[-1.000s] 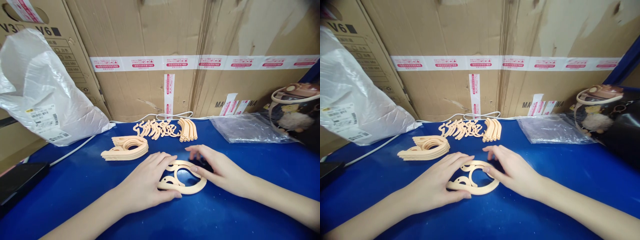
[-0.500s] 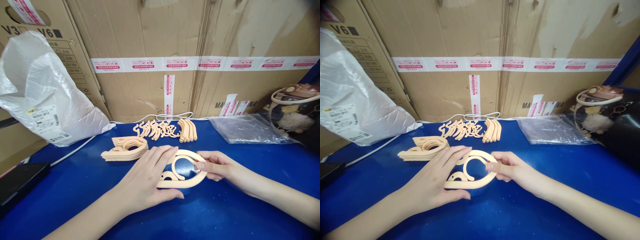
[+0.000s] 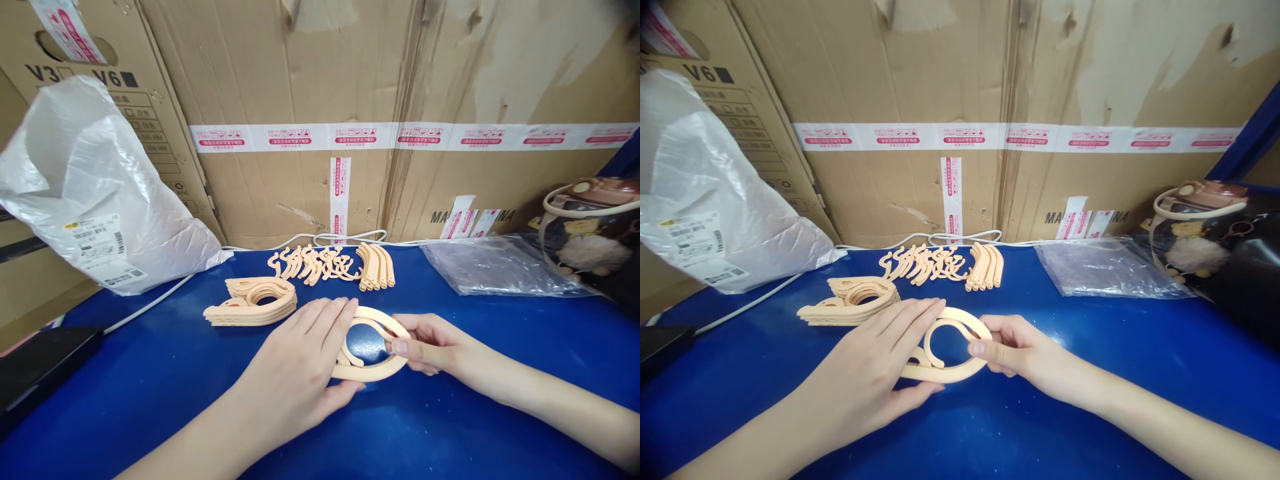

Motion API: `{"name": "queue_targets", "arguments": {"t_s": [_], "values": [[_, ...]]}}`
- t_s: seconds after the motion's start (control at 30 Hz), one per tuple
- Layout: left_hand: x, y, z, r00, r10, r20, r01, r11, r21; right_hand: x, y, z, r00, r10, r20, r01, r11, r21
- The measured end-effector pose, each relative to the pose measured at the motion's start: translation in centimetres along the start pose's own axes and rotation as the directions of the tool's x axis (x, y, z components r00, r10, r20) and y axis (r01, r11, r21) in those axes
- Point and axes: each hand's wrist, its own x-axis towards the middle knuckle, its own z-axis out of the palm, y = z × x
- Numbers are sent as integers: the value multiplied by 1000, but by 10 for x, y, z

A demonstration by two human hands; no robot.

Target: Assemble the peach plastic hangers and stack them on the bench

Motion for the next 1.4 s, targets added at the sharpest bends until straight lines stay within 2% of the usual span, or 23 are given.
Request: {"name": "queue_targets", "arguments": {"t_s": [0.1,0.17,0.2,0.3,0.37,0.4,0.47,0.57,0.67,1.07,1.4], "values": [[6,2,-12,997,-34,65,35,999,-14,-2,1,-1,999,-43,-17,42,997,-68],[9,-9,-24,992,-81,101,86,995,-43,-5,0,-3,991,-109,-72,90,968,-234],[9,-19,-30,988,-115,103,121,991,-60,-6,-1,-4,983,-159,-92,117,928,-355],[6,-58,-45,958,-247,148,264,959,-104,-8,-4,-6,958,-288,-9,200,685,-701],[1,-84,-52,932,-328,151,350,924,-152,-7,-5,-7,947,-307,98,253,519,-816],[-3,-94,-53,910,-375,174,404,898,-175,-7,-4,-8,945,-297,135,266,464,-845],[-9,-107,-56,856,-478,198,513,834,-202,-6,-3,-8,951,-261,167,266,411,-872],[-15,-111,-59,792,-544,276,597,785,-165,-5,-1,-8,963,-210,170,244,400,-884],[-18,-109,-60,767,-552,327,620,768,-158,-5,0,-7,962,-213,171,246,405,-881],[-16,-105,-56,798,-465,384,574,781,-246,-5,-1,-6,964,-197,178,243,380,-893],[-22,-114,-48,796,-484,363,579,784,-226,-5,0,-6,958,-218,187,259,379,-889]]}}
